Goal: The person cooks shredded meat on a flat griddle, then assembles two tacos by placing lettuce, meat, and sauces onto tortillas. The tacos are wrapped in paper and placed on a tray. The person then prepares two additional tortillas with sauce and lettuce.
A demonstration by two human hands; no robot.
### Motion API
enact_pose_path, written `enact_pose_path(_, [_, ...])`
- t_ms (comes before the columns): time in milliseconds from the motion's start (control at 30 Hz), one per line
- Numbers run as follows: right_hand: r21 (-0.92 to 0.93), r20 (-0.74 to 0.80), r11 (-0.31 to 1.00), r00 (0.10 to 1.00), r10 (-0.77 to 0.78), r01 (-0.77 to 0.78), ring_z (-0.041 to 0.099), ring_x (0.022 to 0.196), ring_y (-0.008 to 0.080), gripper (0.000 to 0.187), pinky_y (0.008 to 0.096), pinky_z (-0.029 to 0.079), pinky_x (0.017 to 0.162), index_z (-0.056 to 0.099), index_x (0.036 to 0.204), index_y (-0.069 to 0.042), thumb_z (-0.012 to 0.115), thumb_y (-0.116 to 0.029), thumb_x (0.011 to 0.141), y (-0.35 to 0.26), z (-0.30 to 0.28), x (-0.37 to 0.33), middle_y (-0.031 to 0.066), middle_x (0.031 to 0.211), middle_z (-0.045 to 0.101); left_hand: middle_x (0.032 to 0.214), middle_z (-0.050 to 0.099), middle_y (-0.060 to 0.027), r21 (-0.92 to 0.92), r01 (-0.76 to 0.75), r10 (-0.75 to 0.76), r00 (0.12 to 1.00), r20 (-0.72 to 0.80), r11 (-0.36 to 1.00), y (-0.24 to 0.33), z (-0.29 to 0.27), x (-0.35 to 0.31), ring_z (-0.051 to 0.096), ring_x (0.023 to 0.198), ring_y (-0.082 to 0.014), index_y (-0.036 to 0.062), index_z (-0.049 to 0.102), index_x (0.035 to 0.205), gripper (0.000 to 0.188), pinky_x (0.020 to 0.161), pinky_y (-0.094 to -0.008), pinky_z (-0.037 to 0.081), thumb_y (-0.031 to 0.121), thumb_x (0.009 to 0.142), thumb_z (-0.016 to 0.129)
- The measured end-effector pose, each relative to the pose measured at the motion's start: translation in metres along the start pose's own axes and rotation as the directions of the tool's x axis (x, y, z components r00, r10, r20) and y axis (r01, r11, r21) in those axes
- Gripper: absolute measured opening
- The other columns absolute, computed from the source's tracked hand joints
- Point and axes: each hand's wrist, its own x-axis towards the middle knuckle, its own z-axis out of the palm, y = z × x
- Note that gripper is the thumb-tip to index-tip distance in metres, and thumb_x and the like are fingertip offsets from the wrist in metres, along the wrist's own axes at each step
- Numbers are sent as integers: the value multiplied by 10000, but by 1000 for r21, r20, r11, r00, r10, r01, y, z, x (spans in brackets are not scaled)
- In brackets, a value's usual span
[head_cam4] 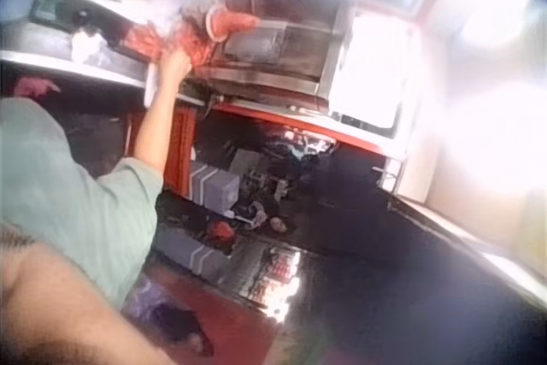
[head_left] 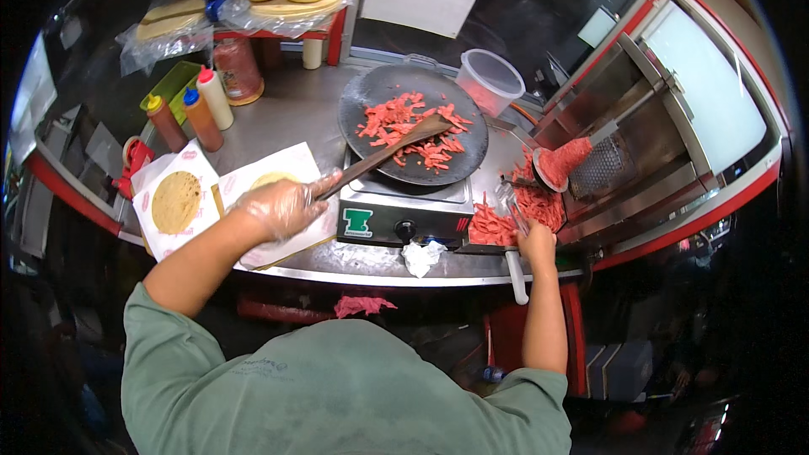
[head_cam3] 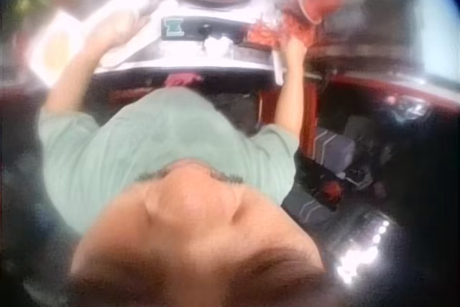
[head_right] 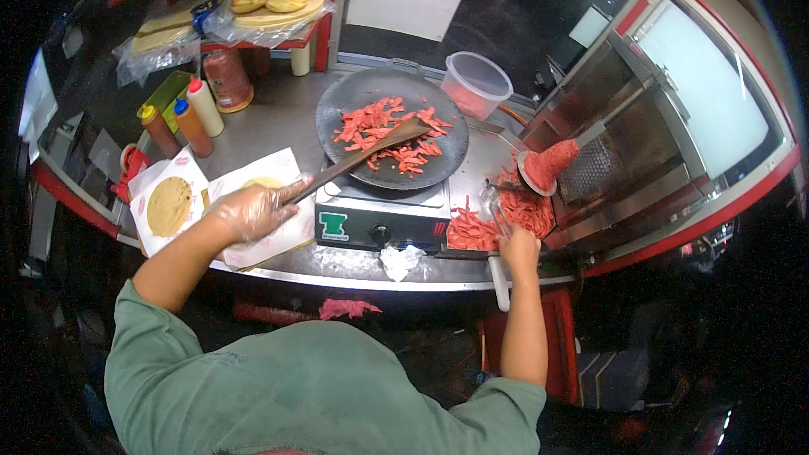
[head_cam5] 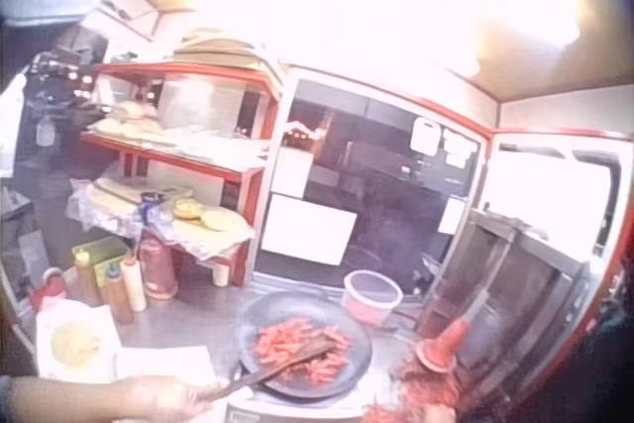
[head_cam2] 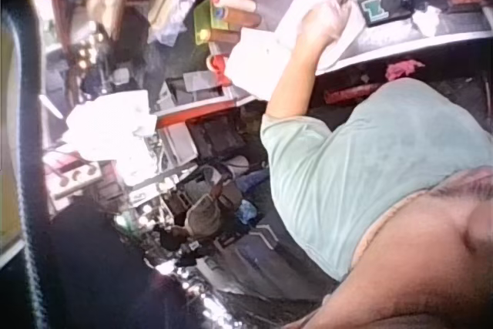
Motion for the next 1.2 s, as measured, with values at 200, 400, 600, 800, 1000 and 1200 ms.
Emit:
enact_pose_path(200, [754, 80, 657, 993, -88, -2, 585, 551, 145, 358, 306, 452, 498, 706, 973, -16, 566, -328, 1079, -20, -78, 32, 48, 704, 640, 717, 475, -2, -723, 18, 107, 986, 127, 691, -44, -20, -26, 478, 552, -110, 250, 289, 1667, 685, 503, -278, 419, 484, 1073, 536])
enact_pose_path(400, [587, 472, 801, 855, -218, -120, 538, 475, 110, 375, 291, 390, 413, 750, 964, -23, 602, -356, 1054, -139, -136, 75, 84, 713, 698, 739, 392, 57, -944, 148, -37, 989, 144, 295, -50, 38, -70, 328, 501, -38, 335, 241, 1674, 636, 439, -222, 344, 431, 1105, 509])
enact_pose_path(600, [265, 46, 862, 887, -459, 432, 693, 654, 259, 338, 419, 527, 607, 824, 942, -94, 714, -413, 959, -221, -128, 87, 136, 830, 770, 759, 419, 46, -986, 160, 100, 983, 155, -43, -15, 46, -59, 328, 486, -33, 315, 240, 1675, 629, 413, -187, 303, 361, 1110, 513])
enact_pose_path(800, [-407, -211, 659, 637, -741, 632, 728, 916, 308, 371, 450, 583, 781, 773, 1157, -138, 816, -265, 811, -215, -162, 52, 121, 959, 721, 775, 433, 21, -995, 82, -34, 996, 84, -48, -44, 32, -89, 349, 469, -35, 295, 234, 1676, 652, 386, -192, 324, 362, 1103, 535])
enact_pose_path(1000, [-96, 5, 935, 940, -342, 341, 710, 1053, 373, 417, 475, 568, 885, 739, 1241, -111, 807, -261, 858, -196, -178, 46, 194, 1124, 731, 780, 425, 29, -971, 180, -39, 981, 188, -155, -16, 79, -106, 355, 503, -57, 367, 205, 1674, 651, 423, -204, 330, 407, 1105, 520])
enact_pose_path(1200, [3, -263, 919, 887, -379, 394, 704, 1051, 405, 369, 499, 562, 912, 747, 1194, -112, 778, -270, 863, -226, -111, 72, 211, 1097, 727, 774, 407, 31, -990, 99, 117, 989, 88, -97, 2, 62, -65, 355, 510, -54, 323, 254, 1668, 633, 424, -209, 328, 395, 1103, 531])
